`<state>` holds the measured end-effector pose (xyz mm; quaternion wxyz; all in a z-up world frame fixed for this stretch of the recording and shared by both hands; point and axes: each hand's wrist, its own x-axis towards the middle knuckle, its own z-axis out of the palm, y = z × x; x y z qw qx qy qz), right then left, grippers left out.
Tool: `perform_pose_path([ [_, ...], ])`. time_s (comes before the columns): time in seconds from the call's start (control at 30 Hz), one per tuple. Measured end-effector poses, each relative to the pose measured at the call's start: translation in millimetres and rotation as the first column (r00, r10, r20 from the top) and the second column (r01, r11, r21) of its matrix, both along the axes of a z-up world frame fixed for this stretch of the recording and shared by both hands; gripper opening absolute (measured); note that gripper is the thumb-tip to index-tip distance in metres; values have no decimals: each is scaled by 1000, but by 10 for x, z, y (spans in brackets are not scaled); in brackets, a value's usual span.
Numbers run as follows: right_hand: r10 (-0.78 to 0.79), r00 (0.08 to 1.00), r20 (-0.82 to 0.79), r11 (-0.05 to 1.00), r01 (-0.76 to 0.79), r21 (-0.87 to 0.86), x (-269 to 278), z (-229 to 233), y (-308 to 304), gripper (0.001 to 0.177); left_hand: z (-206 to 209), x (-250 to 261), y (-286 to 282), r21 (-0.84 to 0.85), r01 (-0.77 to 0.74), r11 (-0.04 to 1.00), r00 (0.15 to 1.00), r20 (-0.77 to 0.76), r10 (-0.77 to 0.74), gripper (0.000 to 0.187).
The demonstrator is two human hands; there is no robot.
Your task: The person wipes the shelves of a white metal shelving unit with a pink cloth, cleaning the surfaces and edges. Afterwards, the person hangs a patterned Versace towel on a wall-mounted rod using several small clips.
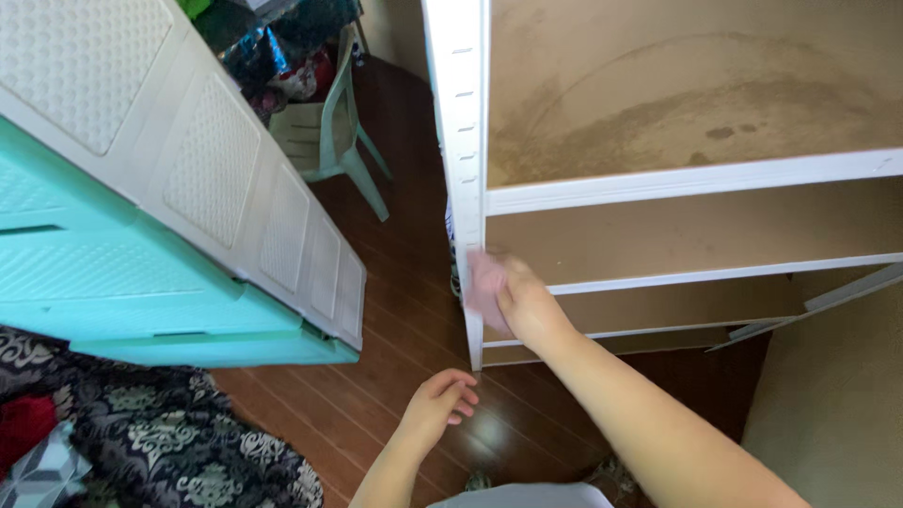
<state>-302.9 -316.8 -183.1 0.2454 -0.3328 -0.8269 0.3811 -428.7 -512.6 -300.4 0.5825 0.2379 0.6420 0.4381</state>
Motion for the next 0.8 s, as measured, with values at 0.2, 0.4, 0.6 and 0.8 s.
perform_pose_path([
  [0.2,82,992,-91,613,-122,-781,642,-866,-87,35,-10,77,-35,417,-46,908,911,-356,209,57],
  [0.4,-279,805,-523,224,-475,-851,761,-500,-213,42,329,89,261,311,-22,950,995,97,-9,60],
  [0.6,-266,890,-371,68,-366,-928,847,16,-241,75,726,93,295,276,-231,933,919,377,116,55],
  [0.8,-191,961,-199,372,-117,-921,930,-156,-231,60,913,23,343,258,-332,907,911,336,238,51],
])
